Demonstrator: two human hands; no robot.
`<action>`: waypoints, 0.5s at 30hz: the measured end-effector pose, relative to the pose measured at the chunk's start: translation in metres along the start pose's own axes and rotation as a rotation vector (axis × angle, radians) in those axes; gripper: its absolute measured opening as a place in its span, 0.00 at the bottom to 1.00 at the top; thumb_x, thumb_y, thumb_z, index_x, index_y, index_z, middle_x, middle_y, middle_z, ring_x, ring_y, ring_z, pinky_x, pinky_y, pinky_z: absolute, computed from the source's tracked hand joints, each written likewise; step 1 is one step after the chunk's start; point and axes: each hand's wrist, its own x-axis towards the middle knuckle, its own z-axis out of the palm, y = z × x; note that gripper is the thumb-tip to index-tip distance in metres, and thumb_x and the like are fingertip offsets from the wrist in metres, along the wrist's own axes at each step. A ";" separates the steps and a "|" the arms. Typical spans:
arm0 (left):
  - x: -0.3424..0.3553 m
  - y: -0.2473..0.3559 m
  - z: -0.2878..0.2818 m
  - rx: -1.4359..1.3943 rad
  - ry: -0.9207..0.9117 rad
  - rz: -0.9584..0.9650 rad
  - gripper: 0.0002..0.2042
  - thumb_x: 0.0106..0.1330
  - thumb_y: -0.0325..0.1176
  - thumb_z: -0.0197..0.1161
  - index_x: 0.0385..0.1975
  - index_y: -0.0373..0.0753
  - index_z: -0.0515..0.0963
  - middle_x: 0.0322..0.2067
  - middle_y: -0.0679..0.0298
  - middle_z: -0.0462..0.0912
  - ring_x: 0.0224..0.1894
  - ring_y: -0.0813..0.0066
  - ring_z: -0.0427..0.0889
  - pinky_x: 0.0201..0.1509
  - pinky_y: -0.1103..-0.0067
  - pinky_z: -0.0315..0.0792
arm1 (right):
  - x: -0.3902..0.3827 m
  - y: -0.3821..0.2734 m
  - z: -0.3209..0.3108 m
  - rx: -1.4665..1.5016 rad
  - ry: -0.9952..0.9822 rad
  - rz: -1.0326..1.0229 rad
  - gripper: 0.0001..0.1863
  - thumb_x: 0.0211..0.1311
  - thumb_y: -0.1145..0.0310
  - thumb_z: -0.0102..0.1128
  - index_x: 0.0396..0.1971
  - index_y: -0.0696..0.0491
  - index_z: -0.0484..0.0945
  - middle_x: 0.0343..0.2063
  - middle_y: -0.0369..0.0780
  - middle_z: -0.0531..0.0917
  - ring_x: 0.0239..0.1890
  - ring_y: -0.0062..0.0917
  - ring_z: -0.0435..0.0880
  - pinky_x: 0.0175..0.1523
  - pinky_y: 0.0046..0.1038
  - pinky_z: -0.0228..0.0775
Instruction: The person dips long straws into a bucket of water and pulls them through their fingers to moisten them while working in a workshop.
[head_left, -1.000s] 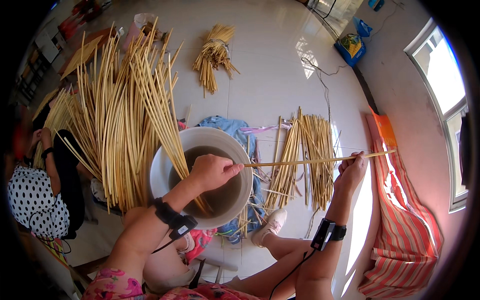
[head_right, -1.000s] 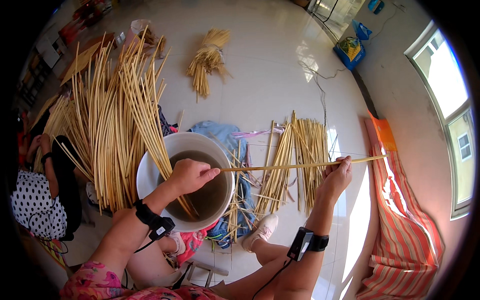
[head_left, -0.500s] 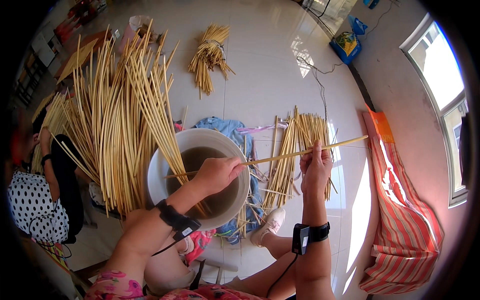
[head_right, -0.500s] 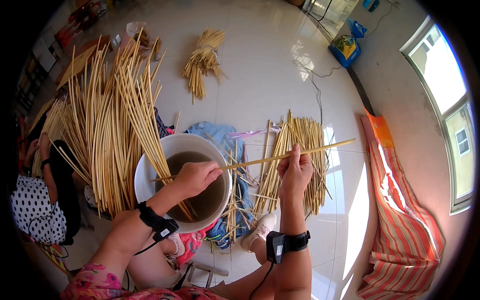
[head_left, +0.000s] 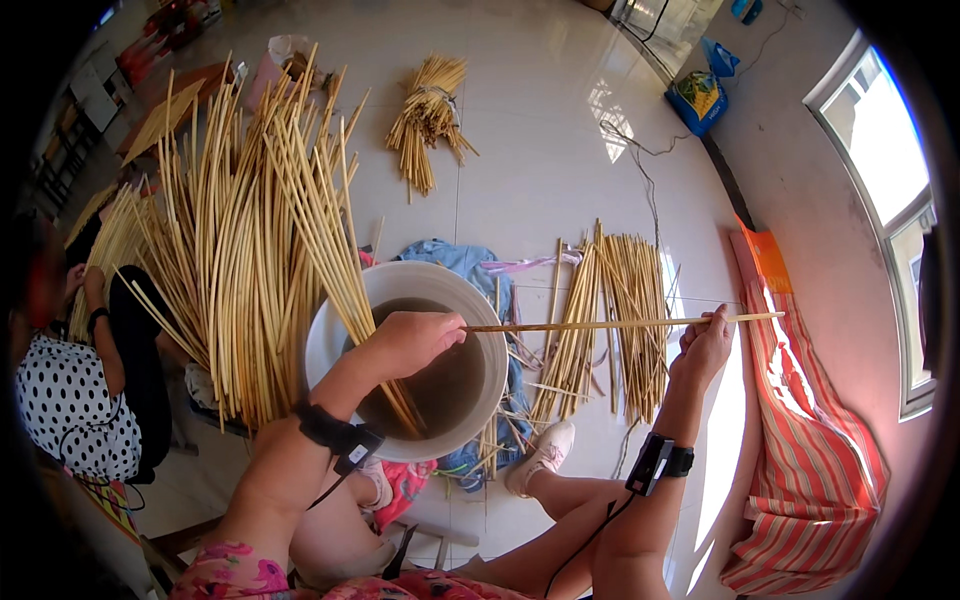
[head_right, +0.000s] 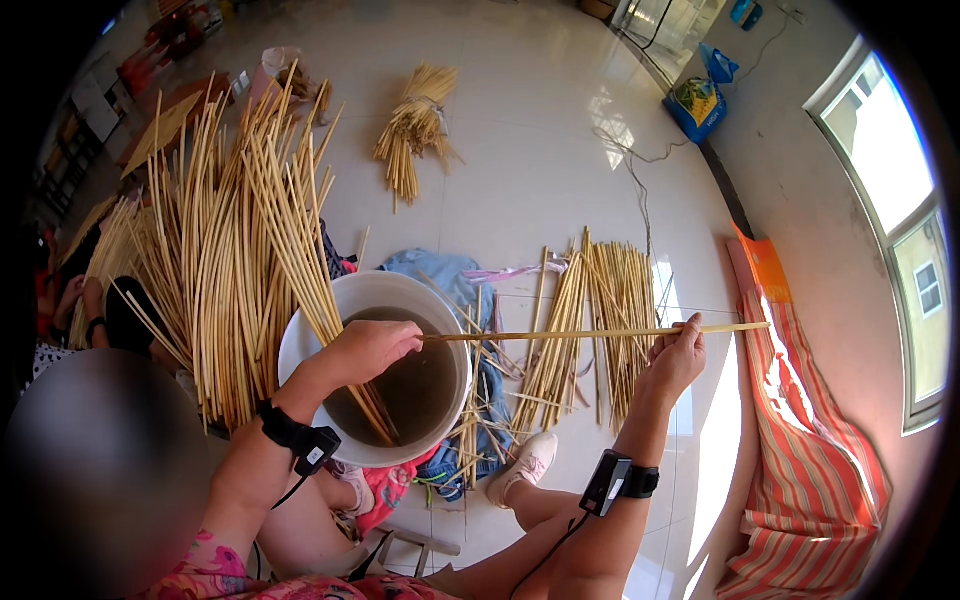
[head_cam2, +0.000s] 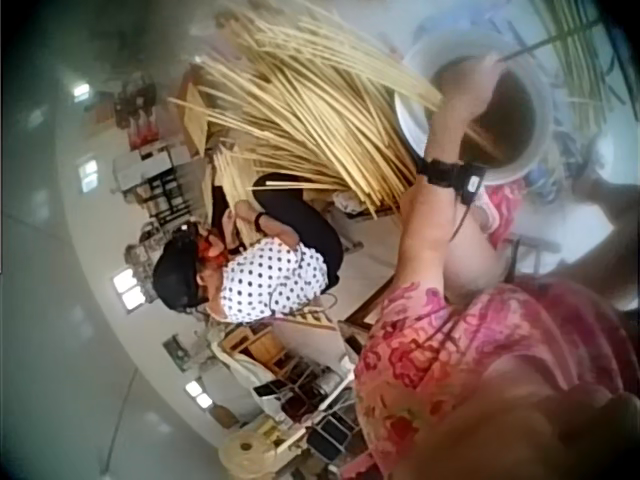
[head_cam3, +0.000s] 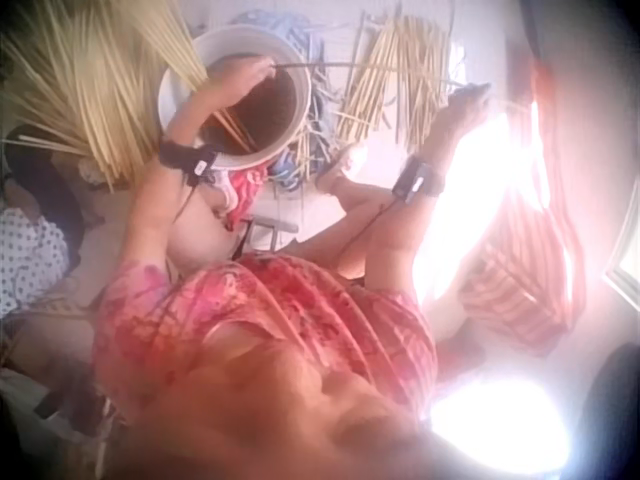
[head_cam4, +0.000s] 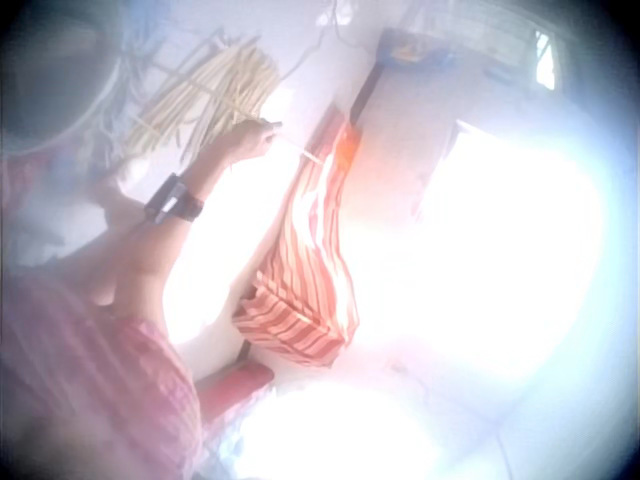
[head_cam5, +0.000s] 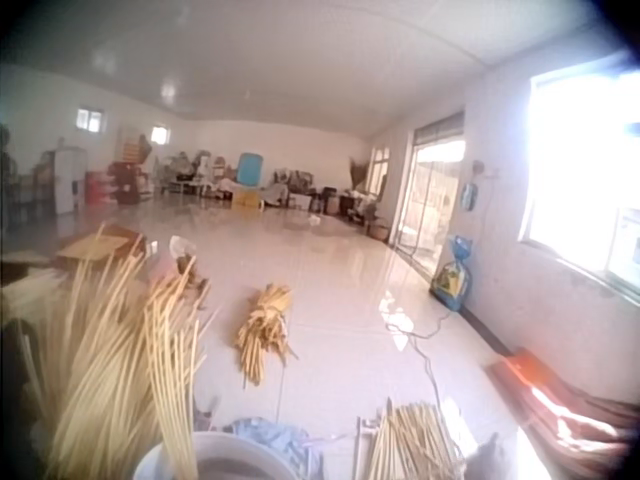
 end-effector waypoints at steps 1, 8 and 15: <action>-0.002 0.001 -0.006 -0.036 -0.063 -0.016 0.08 0.66 0.35 0.52 0.39 0.39 0.73 0.33 0.52 0.79 0.37 0.51 0.77 0.40 0.65 0.71 | 0.001 0.002 -0.001 0.003 -0.021 0.008 0.18 0.70 0.59 0.48 0.20 0.52 0.65 0.10 0.29 0.59 0.10 0.11 0.52 0.13 0.18 0.41; -0.008 -0.010 -0.010 -0.091 0.060 0.089 0.09 0.66 0.29 0.51 0.43 0.36 0.74 0.36 0.54 0.79 0.40 0.56 0.78 0.45 0.70 0.71 | 0.015 0.005 -0.012 -0.009 0.077 0.068 0.18 0.69 0.59 0.50 0.20 0.53 0.65 0.10 0.29 0.60 0.10 0.11 0.52 0.13 0.18 0.40; -0.006 0.003 -0.011 -0.064 0.020 -0.059 0.09 0.67 0.34 0.51 0.36 0.37 0.74 0.27 0.54 0.79 0.33 0.53 0.78 0.36 0.67 0.71 | 0.014 0.006 -0.010 0.110 -0.012 0.065 0.19 0.68 0.55 0.49 0.26 0.55 0.67 0.12 0.31 0.65 0.11 0.12 0.57 0.13 0.16 0.45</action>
